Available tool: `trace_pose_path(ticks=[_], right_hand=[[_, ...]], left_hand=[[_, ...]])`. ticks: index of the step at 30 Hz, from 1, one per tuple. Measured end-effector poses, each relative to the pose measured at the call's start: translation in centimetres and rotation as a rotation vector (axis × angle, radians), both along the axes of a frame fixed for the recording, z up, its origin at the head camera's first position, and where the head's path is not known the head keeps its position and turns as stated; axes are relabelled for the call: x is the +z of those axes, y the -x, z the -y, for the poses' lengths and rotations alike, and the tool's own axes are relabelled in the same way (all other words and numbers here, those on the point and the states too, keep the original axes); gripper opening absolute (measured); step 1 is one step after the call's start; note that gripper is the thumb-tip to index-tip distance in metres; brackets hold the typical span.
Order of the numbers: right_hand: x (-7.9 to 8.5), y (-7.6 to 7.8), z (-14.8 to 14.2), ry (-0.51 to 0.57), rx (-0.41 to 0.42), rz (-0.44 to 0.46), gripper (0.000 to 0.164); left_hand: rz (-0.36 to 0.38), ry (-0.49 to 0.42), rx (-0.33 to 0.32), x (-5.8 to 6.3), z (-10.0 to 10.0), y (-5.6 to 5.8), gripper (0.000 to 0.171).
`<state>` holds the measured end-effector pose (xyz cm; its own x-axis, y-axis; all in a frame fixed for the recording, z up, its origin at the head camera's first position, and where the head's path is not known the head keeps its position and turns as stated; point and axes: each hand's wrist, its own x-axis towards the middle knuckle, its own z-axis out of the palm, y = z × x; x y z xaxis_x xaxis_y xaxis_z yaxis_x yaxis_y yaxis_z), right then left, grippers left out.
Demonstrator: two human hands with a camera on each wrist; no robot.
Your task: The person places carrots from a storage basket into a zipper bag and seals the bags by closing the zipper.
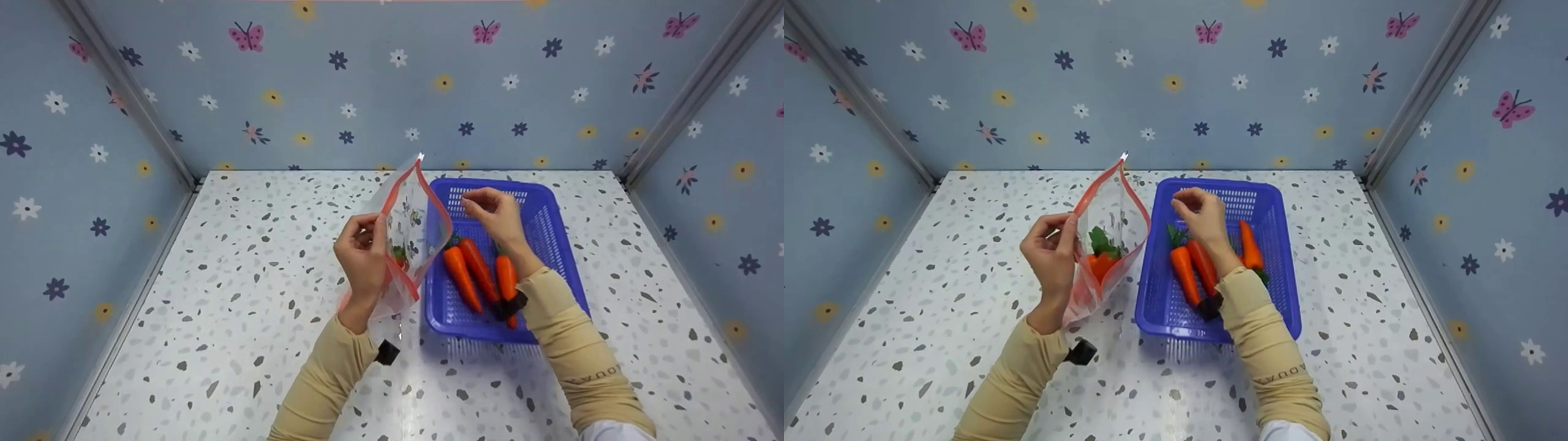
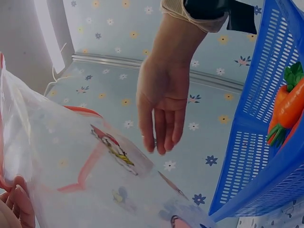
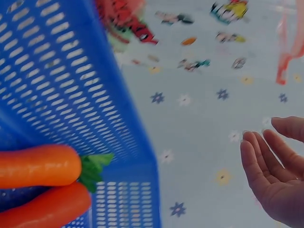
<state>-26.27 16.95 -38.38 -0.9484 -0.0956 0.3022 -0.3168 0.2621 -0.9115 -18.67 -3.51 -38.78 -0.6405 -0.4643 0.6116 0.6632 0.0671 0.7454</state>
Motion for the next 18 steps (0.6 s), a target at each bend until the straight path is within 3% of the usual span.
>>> trace_pose_path(ticks=[7, 18], right_hand=[[-3.5, 2.9, -1.1, -0.050, -0.050, 0.094, 0.022], [-7.1, 4.4, -2.2, -0.109, -0.106, 0.334, 0.028]], left_hand=[[-0.008, 0.005, 0.011, 0.2, 0.0, 0.0, 0.005], [0.026, 0.013, 0.022, 0.1, 0.3, -0.1, 0.008]])
